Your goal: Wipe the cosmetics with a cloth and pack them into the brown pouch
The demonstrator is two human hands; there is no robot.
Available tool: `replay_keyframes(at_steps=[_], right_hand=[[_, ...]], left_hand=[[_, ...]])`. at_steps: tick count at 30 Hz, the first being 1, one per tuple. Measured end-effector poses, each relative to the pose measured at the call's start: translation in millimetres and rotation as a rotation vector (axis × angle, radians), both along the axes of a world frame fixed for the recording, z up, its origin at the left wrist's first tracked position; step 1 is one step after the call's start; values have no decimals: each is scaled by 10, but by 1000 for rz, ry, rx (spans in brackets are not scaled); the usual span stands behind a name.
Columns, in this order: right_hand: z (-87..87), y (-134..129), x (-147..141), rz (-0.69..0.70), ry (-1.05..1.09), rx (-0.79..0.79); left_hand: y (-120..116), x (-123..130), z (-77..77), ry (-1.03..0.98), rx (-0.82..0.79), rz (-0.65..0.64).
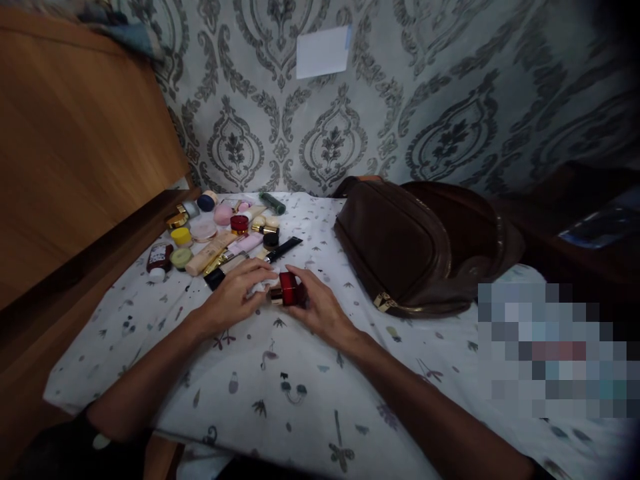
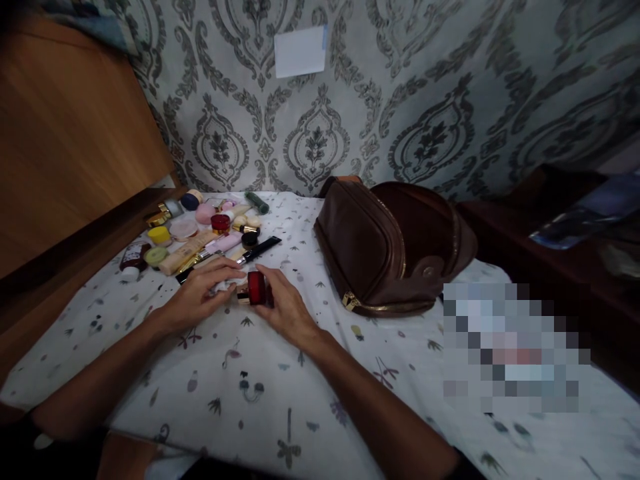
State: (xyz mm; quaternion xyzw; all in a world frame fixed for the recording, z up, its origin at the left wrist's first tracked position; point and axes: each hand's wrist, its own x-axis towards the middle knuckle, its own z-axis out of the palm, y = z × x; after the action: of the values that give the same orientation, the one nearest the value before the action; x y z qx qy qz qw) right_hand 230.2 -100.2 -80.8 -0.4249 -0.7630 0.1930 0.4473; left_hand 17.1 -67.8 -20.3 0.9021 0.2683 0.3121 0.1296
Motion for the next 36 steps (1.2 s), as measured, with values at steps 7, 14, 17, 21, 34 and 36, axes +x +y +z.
replay_keyframes(at_steps=[7, 14, 17, 21, 34, 36], right_hand=[[26, 1, -10, -44, 21, -33], [102, -37, -40, -111, 39, -89], [111, -51, -37, -90, 39, -114], [118, -72, -41, -43, 60, -130], [72, -45, -86, 61, 426, -322], [75, -44, -94, 76, 446, -326]], left_hand=[[-48, 8, 1, 53, 112, -91], [-44, 33, -57, 14, 173, -130], [-48, 37, -43, -27, 93, -96], [-26, 38, 7, -90, -108, -13], [80, 67, -161, -328, -835, 93], [79, 73, -180, -372, -925, 79]])
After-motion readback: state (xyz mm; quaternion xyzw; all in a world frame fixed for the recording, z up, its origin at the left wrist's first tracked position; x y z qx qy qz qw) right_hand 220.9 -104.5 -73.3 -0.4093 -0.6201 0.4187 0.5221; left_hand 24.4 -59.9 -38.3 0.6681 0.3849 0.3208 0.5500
